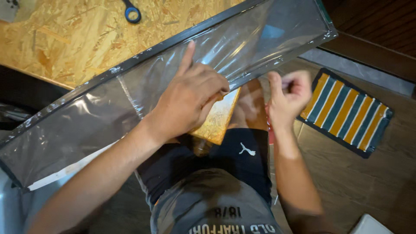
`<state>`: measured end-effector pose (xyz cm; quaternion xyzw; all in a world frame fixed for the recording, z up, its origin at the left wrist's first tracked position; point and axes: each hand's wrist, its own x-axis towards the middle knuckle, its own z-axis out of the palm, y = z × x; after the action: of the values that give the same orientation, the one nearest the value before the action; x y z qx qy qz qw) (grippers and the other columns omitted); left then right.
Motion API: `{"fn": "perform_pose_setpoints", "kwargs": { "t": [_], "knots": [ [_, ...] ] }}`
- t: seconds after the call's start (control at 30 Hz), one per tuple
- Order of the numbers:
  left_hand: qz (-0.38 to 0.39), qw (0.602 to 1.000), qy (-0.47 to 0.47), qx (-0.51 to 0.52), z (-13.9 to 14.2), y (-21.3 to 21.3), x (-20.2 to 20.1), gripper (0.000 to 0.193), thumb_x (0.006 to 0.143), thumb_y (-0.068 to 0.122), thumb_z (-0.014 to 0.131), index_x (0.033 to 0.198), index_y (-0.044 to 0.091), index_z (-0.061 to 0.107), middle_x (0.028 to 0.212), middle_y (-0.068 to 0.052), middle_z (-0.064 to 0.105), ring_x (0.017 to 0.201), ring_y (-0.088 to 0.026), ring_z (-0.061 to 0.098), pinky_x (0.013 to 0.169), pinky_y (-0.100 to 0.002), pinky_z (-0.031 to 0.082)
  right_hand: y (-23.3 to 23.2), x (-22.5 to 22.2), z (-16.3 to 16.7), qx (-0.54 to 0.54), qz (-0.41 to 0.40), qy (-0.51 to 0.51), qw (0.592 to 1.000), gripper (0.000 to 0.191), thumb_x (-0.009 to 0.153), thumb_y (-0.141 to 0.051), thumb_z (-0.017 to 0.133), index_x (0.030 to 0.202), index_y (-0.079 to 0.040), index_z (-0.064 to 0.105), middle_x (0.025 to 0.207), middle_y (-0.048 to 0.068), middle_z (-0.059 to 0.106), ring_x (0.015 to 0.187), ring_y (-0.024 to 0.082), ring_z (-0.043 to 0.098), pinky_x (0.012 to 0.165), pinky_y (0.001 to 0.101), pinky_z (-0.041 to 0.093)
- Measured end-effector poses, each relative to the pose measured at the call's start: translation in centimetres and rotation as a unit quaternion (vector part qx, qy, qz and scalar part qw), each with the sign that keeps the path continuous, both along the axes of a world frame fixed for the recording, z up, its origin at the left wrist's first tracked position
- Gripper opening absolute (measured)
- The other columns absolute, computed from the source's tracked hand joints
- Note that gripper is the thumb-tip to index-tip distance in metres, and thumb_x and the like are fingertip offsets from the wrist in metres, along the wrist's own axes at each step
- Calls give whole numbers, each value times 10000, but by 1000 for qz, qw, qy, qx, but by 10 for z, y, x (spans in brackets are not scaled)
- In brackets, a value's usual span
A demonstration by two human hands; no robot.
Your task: The person applies green tape along the edges of a rectangular mesh screen. They smooth the tape, cut it with scissors, and press it down to secure the perimeter.
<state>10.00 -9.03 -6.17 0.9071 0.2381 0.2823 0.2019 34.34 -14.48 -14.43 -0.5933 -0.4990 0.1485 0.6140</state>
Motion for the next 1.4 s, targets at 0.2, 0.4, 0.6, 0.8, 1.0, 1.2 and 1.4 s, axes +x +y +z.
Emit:
{"fn": "perform_pose_setpoints", "kwargs": {
  "t": [0.2,0.4,0.6,0.8,1.0,1.2,1.4],
  "knots": [
    [20,999,-35,-3,-5,-9,-1,249,989,22,664,1229,77,629,1141,-63,691,1169,-248,666,1323,-604,105,-7,-3,53,25,157,-428,890,400,849,-169,746,1242,-97,748,975,83,618,924,278,577,832,454,441],
    [65,997,-46,4,-10,-27,-3,362,1009,-10,599,1366,47,583,1305,-91,675,1258,-264,661,1318,-584,143,20,-5,51,54,239,-428,870,401,764,-119,759,1158,-179,806,950,27,642,888,243,589,808,399,434],
    [63,997,-51,0,-19,-30,-5,382,1004,10,607,1383,26,563,1329,-100,665,1247,-262,672,1303,-584,170,20,1,46,66,278,-391,875,305,737,-66,780,1041,-58,754,988,64,662,936,273,613,831,418,461],
    [86,995,-46,0,-14,-27,-4,394,992,-1,644,1379,42,581,1429,-167,619,1185,-275,679,1294,-565,259,25,-3,64,49,308,-381,871,257,813,-6,836,1028,12,696,1048,135,645,964,301,612,845,427,463],
    [107,994,-32,23,-9,-29,-4,382,1010,46,681,1384,32,604,1319,-111,646,1201,-276,677,1308,-573,196,22,-4,65,21,284,-406,868,368,770,10,818,1135,-25,782,1019,106,661,929,256,605,828,392,474],
    [107,994,-16,16,-6,-22,-12,363,928,133,768,1260,17,679,1228,-111,644,1246,-302,605,1306,-594,120,18,-4,57,78,281,-403,868,274,770,33,801,1034,-24,754,1017,95,672,950,251,626,833,405,488],
    [90,996,-11,14,-3,-16,-10,360,835,118,809,1177,28,742,1173,-67,653,1243,-287,592,1299,-619,77,39,2,66,-34,359,-446,819,239,790,-29,787,1007,-54,689,1012,90,621,967,264,589,860,411,459]
  ]
}}
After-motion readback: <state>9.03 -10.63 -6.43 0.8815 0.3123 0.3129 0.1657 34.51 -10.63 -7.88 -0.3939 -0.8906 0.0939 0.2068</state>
